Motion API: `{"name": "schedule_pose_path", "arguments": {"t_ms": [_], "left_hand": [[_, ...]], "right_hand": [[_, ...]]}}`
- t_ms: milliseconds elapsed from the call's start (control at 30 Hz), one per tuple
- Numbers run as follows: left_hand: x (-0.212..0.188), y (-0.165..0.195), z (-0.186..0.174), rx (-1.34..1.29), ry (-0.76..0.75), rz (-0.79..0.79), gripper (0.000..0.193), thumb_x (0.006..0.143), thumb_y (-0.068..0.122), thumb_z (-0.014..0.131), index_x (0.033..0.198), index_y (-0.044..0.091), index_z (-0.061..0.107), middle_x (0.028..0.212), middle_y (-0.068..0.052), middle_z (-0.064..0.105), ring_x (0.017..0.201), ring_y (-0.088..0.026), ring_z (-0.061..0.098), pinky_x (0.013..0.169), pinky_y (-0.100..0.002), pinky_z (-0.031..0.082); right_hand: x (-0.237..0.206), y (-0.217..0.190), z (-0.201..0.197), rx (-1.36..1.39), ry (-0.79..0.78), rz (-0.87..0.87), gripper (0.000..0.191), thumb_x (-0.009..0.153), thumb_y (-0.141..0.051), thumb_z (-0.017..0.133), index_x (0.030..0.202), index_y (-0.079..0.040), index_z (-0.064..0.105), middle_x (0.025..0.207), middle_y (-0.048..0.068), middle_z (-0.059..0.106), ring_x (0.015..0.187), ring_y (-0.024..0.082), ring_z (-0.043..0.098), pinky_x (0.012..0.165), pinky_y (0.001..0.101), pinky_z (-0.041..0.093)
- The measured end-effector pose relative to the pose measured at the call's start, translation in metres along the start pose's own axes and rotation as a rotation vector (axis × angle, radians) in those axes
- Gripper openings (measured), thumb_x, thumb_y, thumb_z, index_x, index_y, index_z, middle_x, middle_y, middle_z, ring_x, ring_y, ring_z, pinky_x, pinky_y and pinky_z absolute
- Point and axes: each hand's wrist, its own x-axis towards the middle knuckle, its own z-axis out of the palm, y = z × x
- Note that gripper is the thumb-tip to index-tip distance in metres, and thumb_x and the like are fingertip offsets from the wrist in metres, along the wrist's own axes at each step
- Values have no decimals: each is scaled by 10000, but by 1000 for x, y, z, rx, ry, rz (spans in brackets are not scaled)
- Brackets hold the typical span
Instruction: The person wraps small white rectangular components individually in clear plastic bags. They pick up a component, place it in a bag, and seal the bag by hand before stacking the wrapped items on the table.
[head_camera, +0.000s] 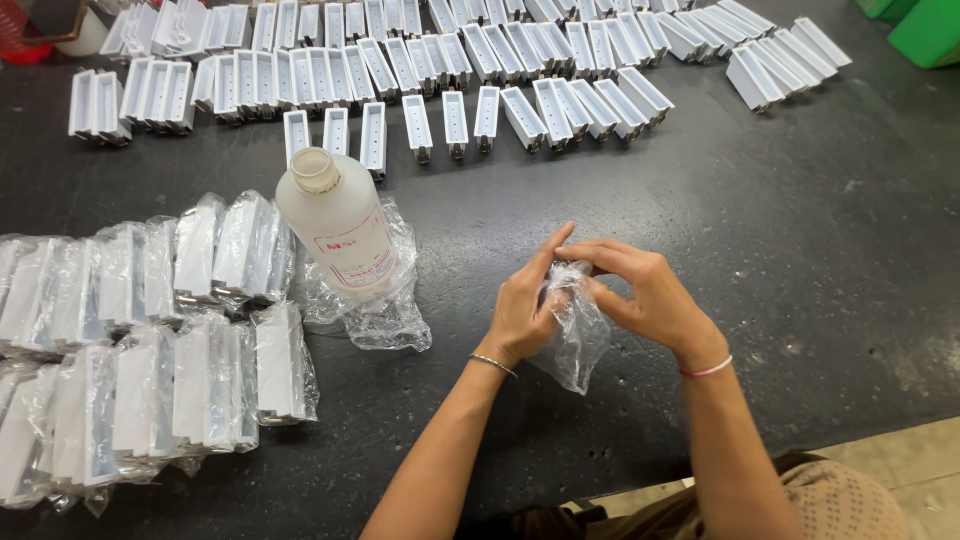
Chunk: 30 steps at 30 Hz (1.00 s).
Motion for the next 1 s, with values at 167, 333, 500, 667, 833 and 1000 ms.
{"name": "schedule_pose_path", "arguments": {"t_ms": [167, 333, 500, 667, 833, 1000], "left_hand": [[-5, -4, 10, -29, 38, 19, 695, 985, 464, 540, 1603, 195, 374, 1306, -204, 701, 1188, -390, 709, 1013, -452, 570], [-8, -4, 15, -1, 90, 136, 678, 1025, 439, 549, 1625, 179, 370, 1323, -219, 695, 1170, -402, 712, 975, -459, 583], [-7, 0, 16, -17, -20, 61, 729, 1002, 460, 549, 1628, 163, 321, 1119, -167, 746, 994, -332, 772, 923, -438, 598], [-9, 7, 20, -45, -113, 91, 853, 974, 470, 574, 1664, 137, 197, 1149, -185, 732, 1052, -348, 749, 989, -439, 590], [-15, 14, 32, -25, -161, 221, 907, 975, 459, 643, 1671, 144, 154, 1336, -198, 669, 1214, -362, 705, 1085, -465, 575], [-15, 14, 36, 15, -105, 272, 909, 975, 481, 667, 1663, 161, 168, 1485, -196, 492, 1288, -380, 667, 1064, -459, 611]], "right_hand": [[-10, 1, 0, -134, -5, -86, 370, 905, -46, 625, 1274, -24, 644, 1276, 163, 692, 1176, 332, 687, 1006, 428, 552], [-13, 6, 0, -110, -39, -56, 338, 941, -82, 613, 1273, -19, 594, 1269, 160, 674, 1180, 321, 675, 1004, 425, 536], [-17, 13, -4, -14, -80, 7, 331, 951, -104, 600, 1275, -34, 586, 1215, 118, 672, 1103, 280, 684, 974, 393, 542], [-30, 17, -9, 15, -102, 4, 369, 959, -165, 579, 1302, -31, 596, 1231, 117, 629, 1176, 274, 647, 1032, 410, 518], [-56, 15, -14, 39, -50, -21, 420, 974, -253, 527, 1321, -32, 610, 1261, 137, 619, 1224, 295, 625, 1066, 436, 497], [-66, 13, -10, 245, -28, 178, 423, 945, -156, 562, 1346, -22, 592, 1287, 112, 688, 1200, 245, 670, 1047, 402, 525]]}}
